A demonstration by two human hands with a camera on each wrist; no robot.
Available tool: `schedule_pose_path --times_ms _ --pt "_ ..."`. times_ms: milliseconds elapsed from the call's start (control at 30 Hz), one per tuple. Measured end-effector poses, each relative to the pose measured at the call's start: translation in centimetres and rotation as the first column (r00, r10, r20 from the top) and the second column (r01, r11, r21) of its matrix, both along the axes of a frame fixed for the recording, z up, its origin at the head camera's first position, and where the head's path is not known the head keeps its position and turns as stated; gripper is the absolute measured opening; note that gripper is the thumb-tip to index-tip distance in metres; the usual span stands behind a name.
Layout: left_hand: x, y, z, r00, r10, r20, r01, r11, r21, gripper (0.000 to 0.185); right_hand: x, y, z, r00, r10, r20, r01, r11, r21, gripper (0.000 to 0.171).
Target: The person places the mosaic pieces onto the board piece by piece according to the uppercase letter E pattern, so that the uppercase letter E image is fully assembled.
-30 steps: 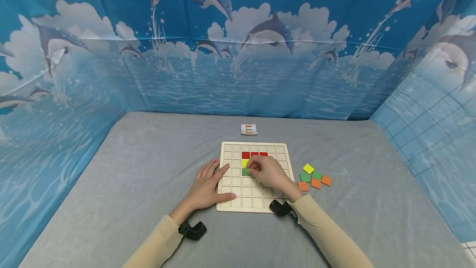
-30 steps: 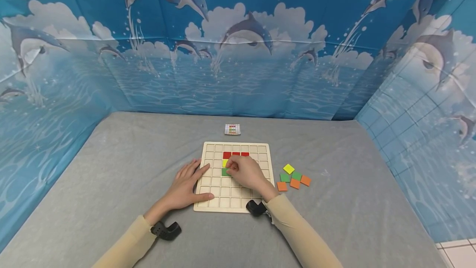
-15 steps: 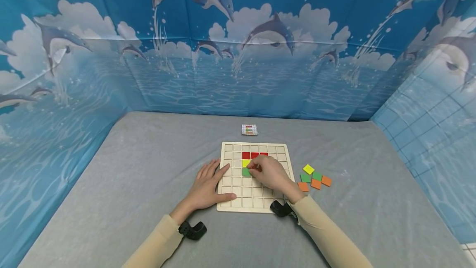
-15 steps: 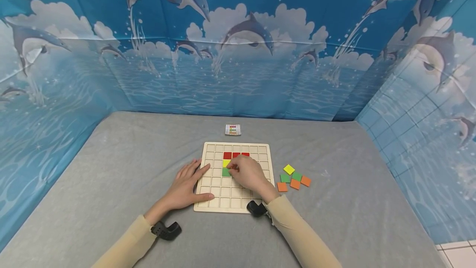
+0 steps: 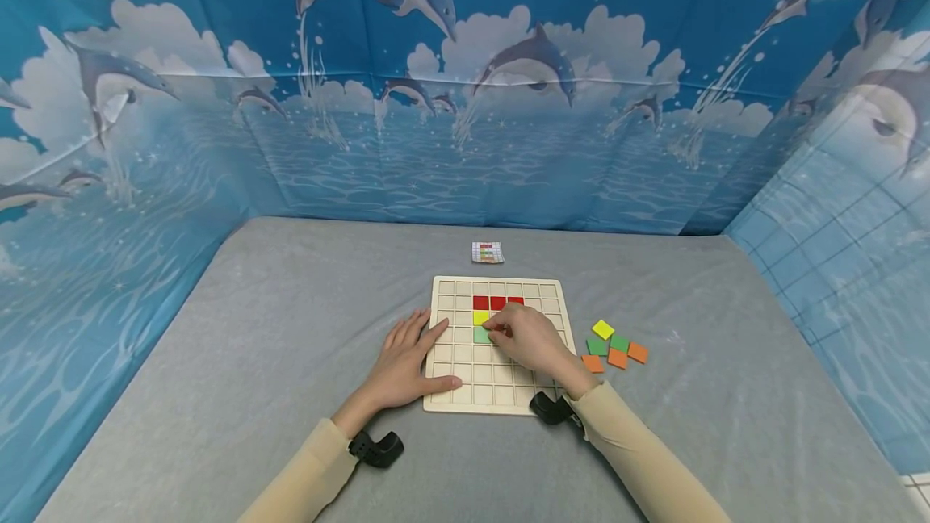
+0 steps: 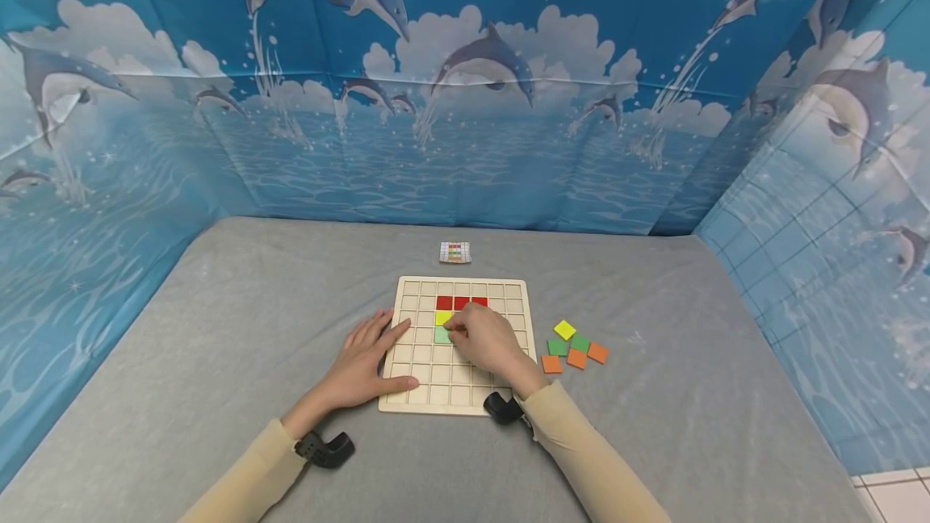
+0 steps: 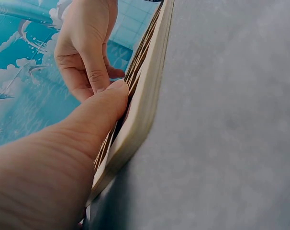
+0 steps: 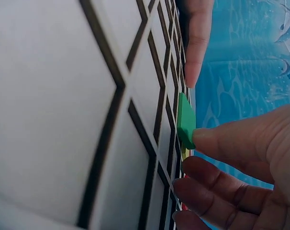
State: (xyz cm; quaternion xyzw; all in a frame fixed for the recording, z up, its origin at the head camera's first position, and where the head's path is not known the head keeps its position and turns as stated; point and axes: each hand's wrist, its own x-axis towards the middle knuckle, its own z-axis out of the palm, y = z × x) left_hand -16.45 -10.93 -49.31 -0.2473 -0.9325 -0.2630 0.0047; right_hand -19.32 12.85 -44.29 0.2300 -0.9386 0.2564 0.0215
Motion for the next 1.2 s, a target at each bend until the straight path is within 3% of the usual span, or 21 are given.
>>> schedule_pose_path --times_ms 433,733,867,1067,1200 --pt "-0.1 0.1 0.2 1.000 0.009 0.016 -0.009 1.000 0.004 0.092 0.4 0.6 0.0 0.998 0.054 0.020 -0.053 0.998 -0.043 0.006" --pt "-0.1 0.2 0.1 1.000 0.009 0.023 -0.009 1.000 0.002 0.093 1.1 4.6 0.7 0.989 0.145 -0.021 -0.147 0.981 -0.124 0.006" --pt "-0.1 0.1 0.2 1.000 0.004 0.025 -0.004 1.000 0.008 0.093 1.5 7.1 0.8 0.994 0.108 0.002 -0.107 0.987 -0.122 0.005" --pt "0.0 0.1 0.2 0.999 0.005 0.032 -0.005 1.000 0.007 0.093 2.1 10.5 0.9 0.992 -0.005 0.122 0.017 0.995 -0.094 0.008" --pt "0.1 0.0 0.3 0.999 0.005 0.034 -0.005 1.000 0.013 0.093 2.1 12.5 1.0 0.991 -0.039 0.130 0.042 0.999 -0.024 0.013"
